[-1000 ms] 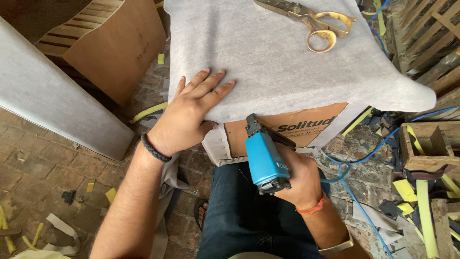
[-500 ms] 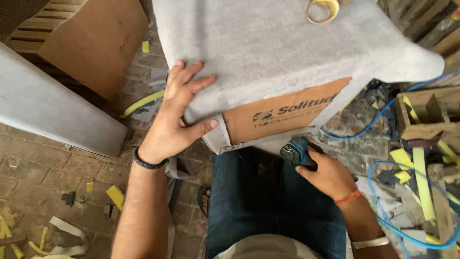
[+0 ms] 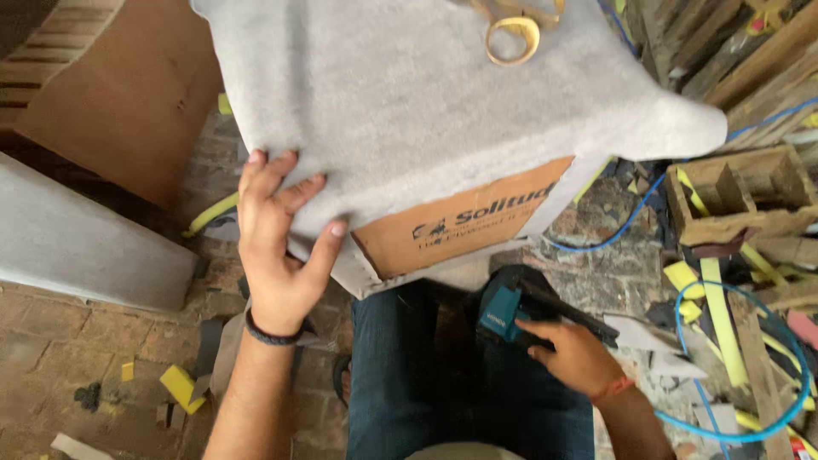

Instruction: The person stretches a light gray fabric over a wooden furniture frame and secures it with a pneumatic staple gun along the edges. They trim the excess fabric with shears, reposition the frame, and continue stapling and cutting around the sides.

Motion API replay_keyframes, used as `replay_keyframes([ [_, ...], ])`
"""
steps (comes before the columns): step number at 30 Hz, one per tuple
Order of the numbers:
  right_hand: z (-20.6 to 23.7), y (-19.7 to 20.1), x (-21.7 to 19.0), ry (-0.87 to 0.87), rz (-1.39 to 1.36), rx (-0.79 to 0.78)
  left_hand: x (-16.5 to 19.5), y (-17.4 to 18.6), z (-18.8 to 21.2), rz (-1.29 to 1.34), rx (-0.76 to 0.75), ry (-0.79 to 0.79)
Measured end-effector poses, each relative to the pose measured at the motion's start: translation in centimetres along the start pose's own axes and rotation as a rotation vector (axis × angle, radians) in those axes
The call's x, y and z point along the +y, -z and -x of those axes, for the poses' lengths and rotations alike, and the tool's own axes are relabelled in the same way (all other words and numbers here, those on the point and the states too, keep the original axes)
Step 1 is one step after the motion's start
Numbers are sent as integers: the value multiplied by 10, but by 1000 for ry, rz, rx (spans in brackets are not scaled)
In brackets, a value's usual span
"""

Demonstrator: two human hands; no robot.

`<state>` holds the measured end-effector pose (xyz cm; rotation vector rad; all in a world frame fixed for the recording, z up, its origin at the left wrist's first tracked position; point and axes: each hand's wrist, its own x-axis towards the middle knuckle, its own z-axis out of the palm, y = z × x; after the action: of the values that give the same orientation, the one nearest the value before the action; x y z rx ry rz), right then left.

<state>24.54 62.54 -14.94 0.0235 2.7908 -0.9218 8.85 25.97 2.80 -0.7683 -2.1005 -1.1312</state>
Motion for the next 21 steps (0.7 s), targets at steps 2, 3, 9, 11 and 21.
replay_keyframes([
  [2,-3,15,-20,-42,-33,57,3,6,-9,8,-38,11],
  [3,-5,24,-33,-139,8,73,2,14,-16,19,-75,12],
  [9,-18,118,-135,295,-123,830,-38,32,-97,-154,-571,-35],
  [11,-35,149,-171,469,-24,945,-60,8,-135,-294,-710,-30],
  [21,-143,184,-244,427,581,998,-155,-67,-271,-564,-747,290],
])
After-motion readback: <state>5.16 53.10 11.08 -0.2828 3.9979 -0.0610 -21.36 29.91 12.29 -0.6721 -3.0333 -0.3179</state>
